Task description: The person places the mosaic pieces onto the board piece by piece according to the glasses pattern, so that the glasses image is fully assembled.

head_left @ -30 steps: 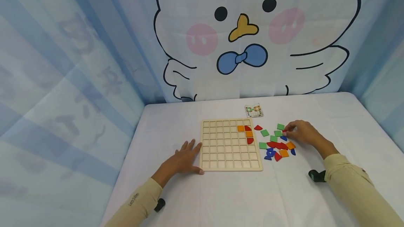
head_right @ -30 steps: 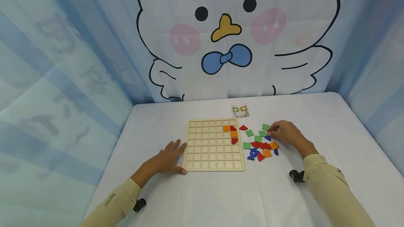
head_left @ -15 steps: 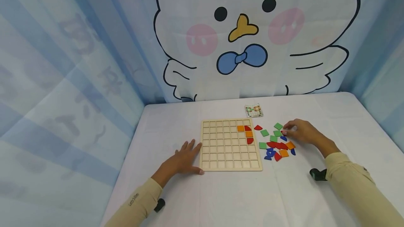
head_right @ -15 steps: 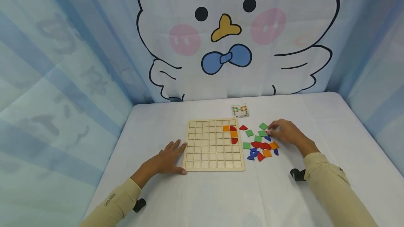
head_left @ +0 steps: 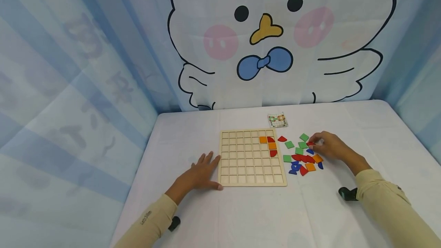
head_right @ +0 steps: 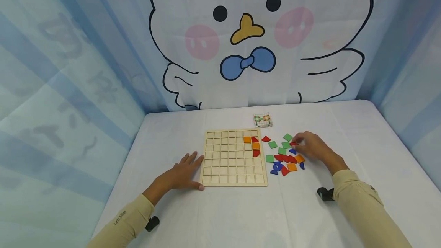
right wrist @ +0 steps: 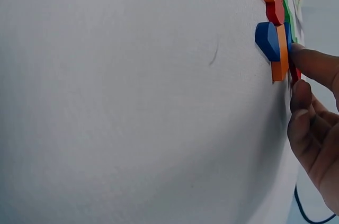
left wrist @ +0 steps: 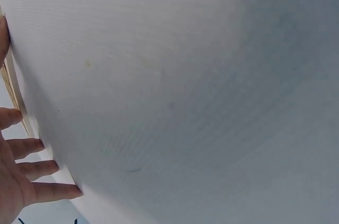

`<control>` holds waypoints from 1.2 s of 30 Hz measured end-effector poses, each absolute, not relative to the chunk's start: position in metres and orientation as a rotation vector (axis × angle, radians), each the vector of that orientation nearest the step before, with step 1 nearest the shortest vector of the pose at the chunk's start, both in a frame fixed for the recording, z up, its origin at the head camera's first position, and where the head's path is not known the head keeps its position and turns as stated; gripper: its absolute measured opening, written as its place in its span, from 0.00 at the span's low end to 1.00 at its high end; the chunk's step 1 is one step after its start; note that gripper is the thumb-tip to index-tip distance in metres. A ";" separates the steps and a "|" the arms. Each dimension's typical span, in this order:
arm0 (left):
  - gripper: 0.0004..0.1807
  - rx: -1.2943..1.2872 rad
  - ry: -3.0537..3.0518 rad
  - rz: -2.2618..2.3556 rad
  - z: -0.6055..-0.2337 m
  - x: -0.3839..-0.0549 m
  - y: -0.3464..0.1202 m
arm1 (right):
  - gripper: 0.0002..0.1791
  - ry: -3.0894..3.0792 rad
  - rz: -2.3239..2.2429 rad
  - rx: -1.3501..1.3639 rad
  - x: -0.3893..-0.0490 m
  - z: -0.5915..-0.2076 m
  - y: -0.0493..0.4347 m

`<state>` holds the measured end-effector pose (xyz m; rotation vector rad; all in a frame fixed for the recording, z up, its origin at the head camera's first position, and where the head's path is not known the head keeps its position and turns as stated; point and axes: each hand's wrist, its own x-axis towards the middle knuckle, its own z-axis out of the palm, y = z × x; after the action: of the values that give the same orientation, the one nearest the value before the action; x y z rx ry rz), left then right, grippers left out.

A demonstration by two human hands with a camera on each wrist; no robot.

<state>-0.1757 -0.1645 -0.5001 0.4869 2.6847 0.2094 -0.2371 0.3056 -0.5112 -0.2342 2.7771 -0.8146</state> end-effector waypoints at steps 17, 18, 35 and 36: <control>0.62 0.473 2.685 0.193 -0.505 -0.178 -0.165 | 0.14 2.740 -0.885 -0.378 -0.235 -0.515 0.307; 0.62 0.473 2.686 0.191 -0.505 -0.178 -0.165 | 0.15 2.736 -0.890 -0.386 -0.235 -0.515 0.307; 0.62 0.489 2.683 0.185 -0.503 -0.178 -0.165 | 0.08 2.735 -0.928 -0.334 -0.234 -0.516 0.303; 0.62 0.487 2.682 0.182 -0.503 -0.178 -0.165 | 0.08 2.730 -0.930 -0.330 -0.234 -0.515 0.303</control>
<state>-0.1782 -0.1649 -0.5028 0.4874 2.6821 0.1816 -0.2341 0.3027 -0.5154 -0.3301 2.7299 -0.9295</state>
